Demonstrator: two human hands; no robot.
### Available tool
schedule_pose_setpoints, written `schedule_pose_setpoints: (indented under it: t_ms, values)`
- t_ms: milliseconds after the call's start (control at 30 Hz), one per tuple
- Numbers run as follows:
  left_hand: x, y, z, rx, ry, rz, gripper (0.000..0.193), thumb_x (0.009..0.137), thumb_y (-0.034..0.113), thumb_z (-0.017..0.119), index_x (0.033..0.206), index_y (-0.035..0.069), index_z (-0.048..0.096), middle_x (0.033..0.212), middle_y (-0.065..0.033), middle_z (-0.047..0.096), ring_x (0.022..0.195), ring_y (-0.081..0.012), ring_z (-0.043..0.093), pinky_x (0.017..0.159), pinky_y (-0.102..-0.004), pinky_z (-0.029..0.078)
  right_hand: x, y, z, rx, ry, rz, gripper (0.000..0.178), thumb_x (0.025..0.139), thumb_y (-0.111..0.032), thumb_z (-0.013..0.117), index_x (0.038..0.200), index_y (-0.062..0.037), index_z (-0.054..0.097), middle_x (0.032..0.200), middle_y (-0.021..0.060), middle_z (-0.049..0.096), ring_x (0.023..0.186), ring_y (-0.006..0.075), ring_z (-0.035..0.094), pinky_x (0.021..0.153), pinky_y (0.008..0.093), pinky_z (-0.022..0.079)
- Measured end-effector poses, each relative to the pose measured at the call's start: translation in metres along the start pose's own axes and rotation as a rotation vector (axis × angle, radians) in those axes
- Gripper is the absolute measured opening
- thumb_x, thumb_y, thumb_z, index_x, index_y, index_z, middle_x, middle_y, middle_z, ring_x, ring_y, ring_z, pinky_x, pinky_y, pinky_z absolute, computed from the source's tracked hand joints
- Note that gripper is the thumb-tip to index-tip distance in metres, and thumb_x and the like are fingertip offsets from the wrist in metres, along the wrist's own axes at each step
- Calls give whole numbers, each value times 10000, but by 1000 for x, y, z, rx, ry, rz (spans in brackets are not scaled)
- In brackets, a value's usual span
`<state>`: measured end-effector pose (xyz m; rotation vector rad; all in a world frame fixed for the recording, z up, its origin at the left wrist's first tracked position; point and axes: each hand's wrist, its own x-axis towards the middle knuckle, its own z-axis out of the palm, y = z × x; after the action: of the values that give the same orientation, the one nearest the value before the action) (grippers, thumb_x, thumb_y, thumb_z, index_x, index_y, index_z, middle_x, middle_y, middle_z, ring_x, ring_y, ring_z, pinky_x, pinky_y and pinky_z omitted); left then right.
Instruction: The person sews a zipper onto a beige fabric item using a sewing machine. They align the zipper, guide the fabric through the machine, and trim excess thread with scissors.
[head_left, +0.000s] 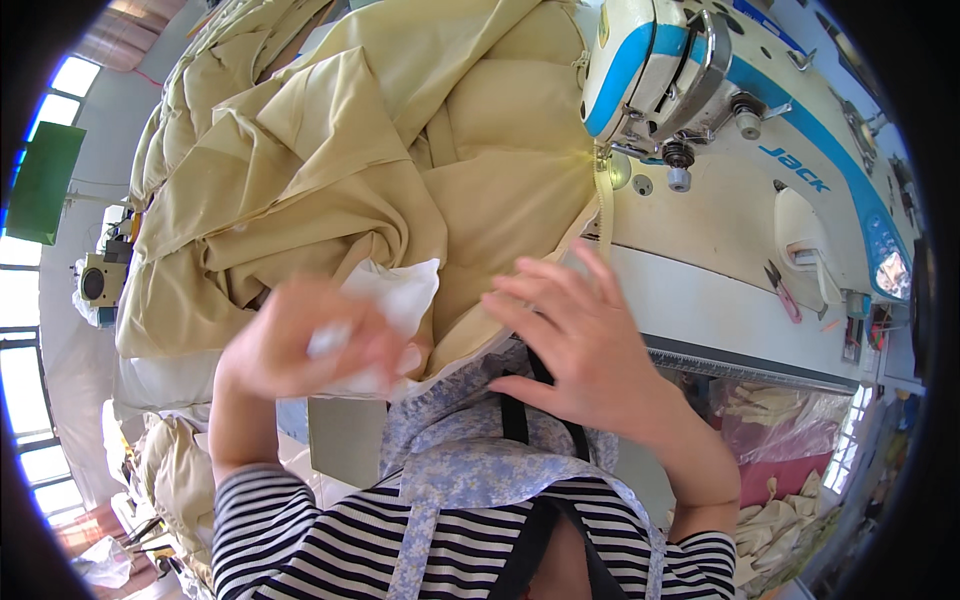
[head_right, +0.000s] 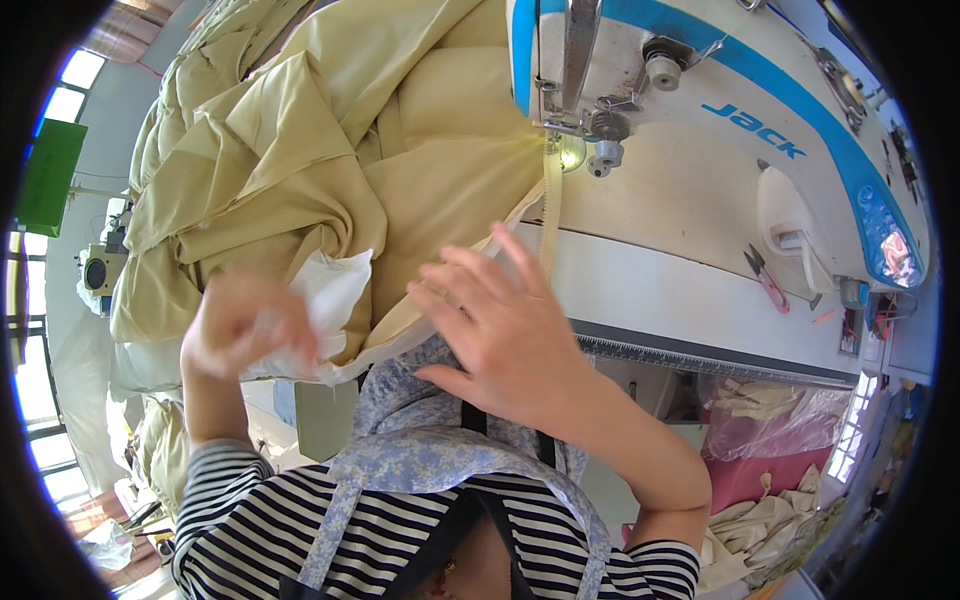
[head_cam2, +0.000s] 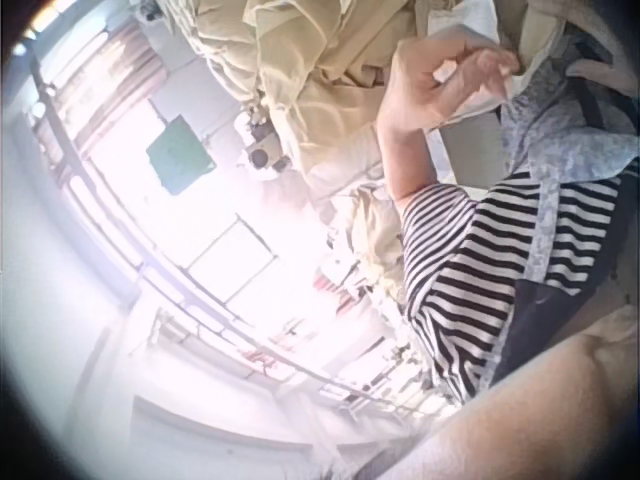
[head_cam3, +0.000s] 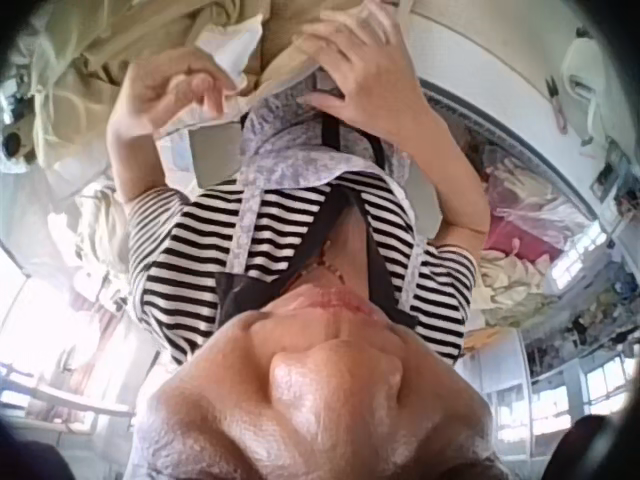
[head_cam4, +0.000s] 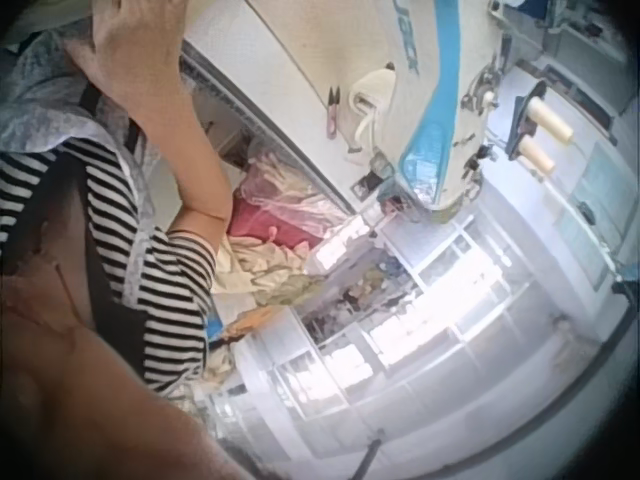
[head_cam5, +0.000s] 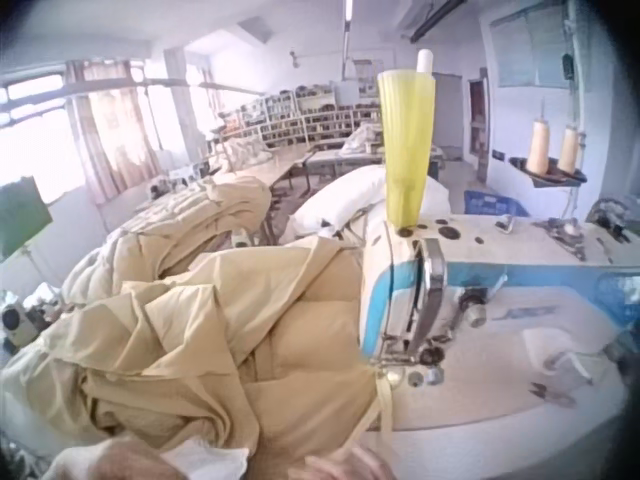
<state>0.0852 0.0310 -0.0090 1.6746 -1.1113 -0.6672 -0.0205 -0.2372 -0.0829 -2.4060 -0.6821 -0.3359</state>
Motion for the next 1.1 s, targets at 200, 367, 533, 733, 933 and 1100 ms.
schedule_pose_setpoints:
  t_ms: [200, 367, 533, 733, 933, 1100]
  values:
    - [-186, -68, 55, -418, 98, -992, 381, 1060, 292, 531, 1196, -30, 682, 986, -112, 757, 917, -226, 734, 781, -333, 585, 51, -52, 46, 125, -43, -258, 321, 767, -343, 803, 868, -60, 693, 785, 24, 602, 786, 200, 612, 746, 354, 489]
    - [-296, -109, 12, -448, 1561, -483, 446, 1042, 333, 469, 1298, -2, 612, 1132, -153, 726, 1032, -320, 711, 888, -414, 583, 31, -47, 18, 223, 397, -392, 218, 804, -212, 779, 955, -69, 712, 865, 41, 703, 786, 173, 669, 689, 287, 515]
    - [-253, -64, -148, 136, 1342, -360, 386, 1010, 296, 483, 1181, -9, 648, 1050, -155, 733, 986, -306, 717, 858, -407, 573, -26, -52, 41, 287, 303, -277, 186, 825, -187, 763, 979, -101, 703, 898, 48, 715, 740, 206, 656, 649, 311, 510]
    - [-13, -5, -235, 1026, 234, -971, 337, 973, 252, 501, 1041, -17, 692, 952, -158, 742, 930, -290, 723, 823, -399, 561, -38, -53, 92, 250, 103, 32, 199, 873, -105, 674, 1063, -82, 619, 824, 78, 663, 721, 294, 655, 603, 396, 507]
    - [77, 65, -52, 1053, 133, -100, 207, 981, 145, 564, 890, -35, 612, 780, -115, 693, 713, -254, 725, 683, -320, 547, -37, -48, 82, 268, 89, 144, 225, 874, -56, 622, 1096, -86, 606, 844, 85, 663, 761, 311, 677, 608, 419, 529]
    - [125, -50, 59, 1015, -79, 238, 400, 938, 214, 693, 1300, 59, 620, 1337, -160, 623, 1300, -316, 551, 1066, -427, 463, -49, -37, 79, 207, 72, 39, 151, 833, -33, 648, 976, -83, 645, 801, 78, 646, 737, 323, 651, 607, 412, 506]
